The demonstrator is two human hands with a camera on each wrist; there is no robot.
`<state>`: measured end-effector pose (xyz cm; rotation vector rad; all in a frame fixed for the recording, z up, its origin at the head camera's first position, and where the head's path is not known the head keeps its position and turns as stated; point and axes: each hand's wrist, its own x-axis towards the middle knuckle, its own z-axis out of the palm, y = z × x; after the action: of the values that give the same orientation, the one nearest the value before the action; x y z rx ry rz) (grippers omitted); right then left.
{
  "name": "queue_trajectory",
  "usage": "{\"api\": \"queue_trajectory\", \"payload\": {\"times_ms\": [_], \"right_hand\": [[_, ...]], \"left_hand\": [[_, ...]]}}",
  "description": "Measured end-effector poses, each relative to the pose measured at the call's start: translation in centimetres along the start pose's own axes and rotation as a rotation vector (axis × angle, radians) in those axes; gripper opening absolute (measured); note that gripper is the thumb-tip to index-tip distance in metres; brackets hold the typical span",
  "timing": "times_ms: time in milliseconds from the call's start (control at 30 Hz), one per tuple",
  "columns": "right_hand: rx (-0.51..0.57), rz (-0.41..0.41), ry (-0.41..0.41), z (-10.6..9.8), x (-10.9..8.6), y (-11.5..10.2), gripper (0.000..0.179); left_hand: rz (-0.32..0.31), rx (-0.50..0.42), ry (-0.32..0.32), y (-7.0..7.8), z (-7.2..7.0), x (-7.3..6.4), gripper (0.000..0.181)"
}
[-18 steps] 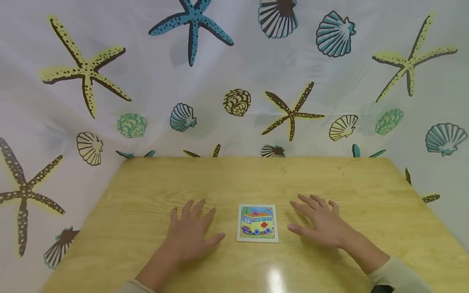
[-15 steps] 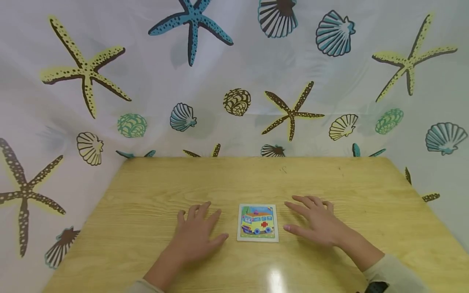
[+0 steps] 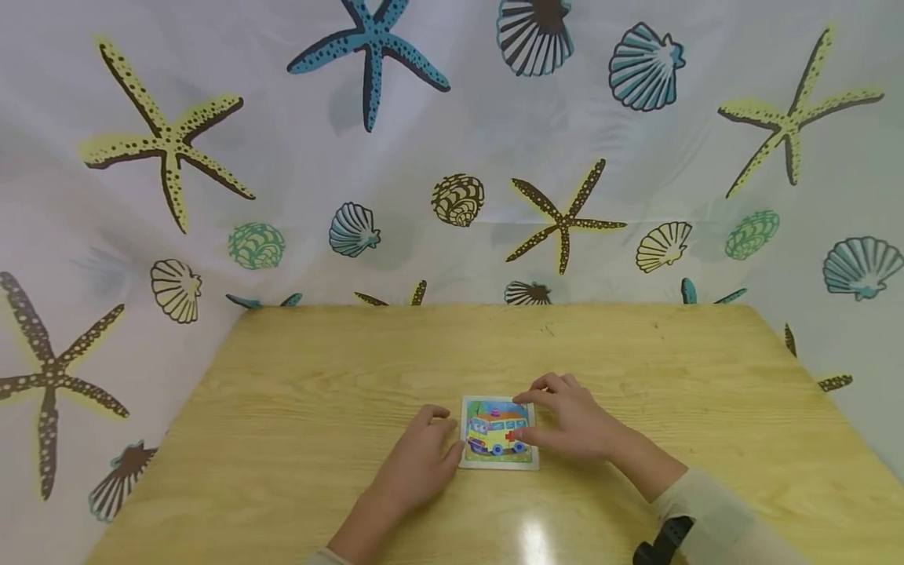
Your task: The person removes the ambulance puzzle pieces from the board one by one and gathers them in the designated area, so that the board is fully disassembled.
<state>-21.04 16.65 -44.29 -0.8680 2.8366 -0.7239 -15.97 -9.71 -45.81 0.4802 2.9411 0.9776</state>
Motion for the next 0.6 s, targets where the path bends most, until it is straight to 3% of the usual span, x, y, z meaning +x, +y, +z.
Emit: {"api": "queue_trajectory", "payload": {"times_ms": [200, 333, 600], "right_hand": [[0.145, -0.021, -0.051, 0.6, 1.3, -0.4, 0.054], [0.267, -0.046, -0.089, 0.8, 2.2, -0.5, 0.053], [0.377, -0.1, -0.115, 1.7, 3.8, -0.9, 0.047]], "left_hand": [[-0.04, -0.212, 0.057, -0.1, 1.1, 0.3, 0.041], [-0.076, -0.313, 0.061, -0.7, 1.8, 0.2, 0.043], [-0.089, -0.396, 0.046, -1.7, 2.1, 0.1, 0.043]]}}
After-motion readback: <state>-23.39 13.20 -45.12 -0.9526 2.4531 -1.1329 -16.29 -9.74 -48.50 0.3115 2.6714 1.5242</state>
